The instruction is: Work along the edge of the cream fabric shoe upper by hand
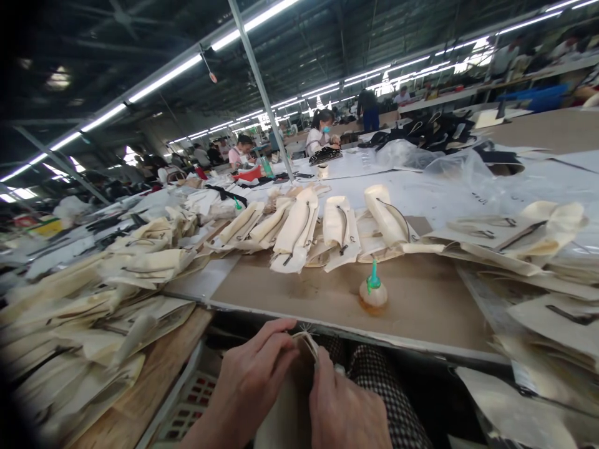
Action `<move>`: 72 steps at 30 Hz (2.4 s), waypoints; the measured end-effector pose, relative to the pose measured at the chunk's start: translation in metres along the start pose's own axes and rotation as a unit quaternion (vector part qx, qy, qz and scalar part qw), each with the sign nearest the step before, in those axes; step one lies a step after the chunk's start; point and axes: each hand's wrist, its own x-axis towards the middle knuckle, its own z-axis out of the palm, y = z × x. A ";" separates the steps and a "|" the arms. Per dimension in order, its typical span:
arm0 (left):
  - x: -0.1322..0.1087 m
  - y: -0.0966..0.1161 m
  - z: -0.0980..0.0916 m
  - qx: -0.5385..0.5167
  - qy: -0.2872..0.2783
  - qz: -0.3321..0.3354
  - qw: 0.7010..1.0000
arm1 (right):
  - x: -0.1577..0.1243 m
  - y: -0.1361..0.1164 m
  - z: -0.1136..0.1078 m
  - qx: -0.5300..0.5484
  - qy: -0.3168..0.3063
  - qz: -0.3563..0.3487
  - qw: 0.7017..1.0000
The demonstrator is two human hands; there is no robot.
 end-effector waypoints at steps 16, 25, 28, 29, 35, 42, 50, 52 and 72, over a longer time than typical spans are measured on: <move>0.017 -0.003 -0.006 -0.084 -0.117 0.007 0.990 | -0.001 -0.003 -0.001 -0.005 0.006 0.045 0.999; 0.027 -0.005 -0.001 -0.036 -0.120 0.069 0.990 | -0.002 0.001 -0.001 0.012 0.004 0.031 0.999; 0.030 -0.005 0.001 -0.012 -0.112 0.109 0.988 | -0.003 0.005 0.000 0.010 0.010 0.011 1.000; 0.031 -0.005 0.001 -0.004 -0.107 0.126 0.986 | -0.003 0.006 0.000 0.008 0.012 0.009 1.000; 0.037 -0.010 0.003 0.020 -0.104 0.191 0.976 | -0.005 0.009 0.002 0.024 0.019 0.003 1.000; 0.042 -0.011 0.000 -0.038 -0.134 0.199 0.970 | -0.002 0.005 -0.002 0.025 0.049 0.058 0.997; 0.055 -0.013 0.008 -0.067 -0.143 0.236 0.959 | -0.004 0.022 -0.005 0.047 0.038 0.039 0.997; 0.058 -0.013 0.011 -0.062 -0.151 0.232 0.959 | -0.005 0.027 -0.006 0.056 0.024 0.023 0.998; 0.073 -0.010 0.018 -0.077 -0.231 0.188 0.952 | 0.022 0.036 -0.023 0.098 0.036 0.042 0.994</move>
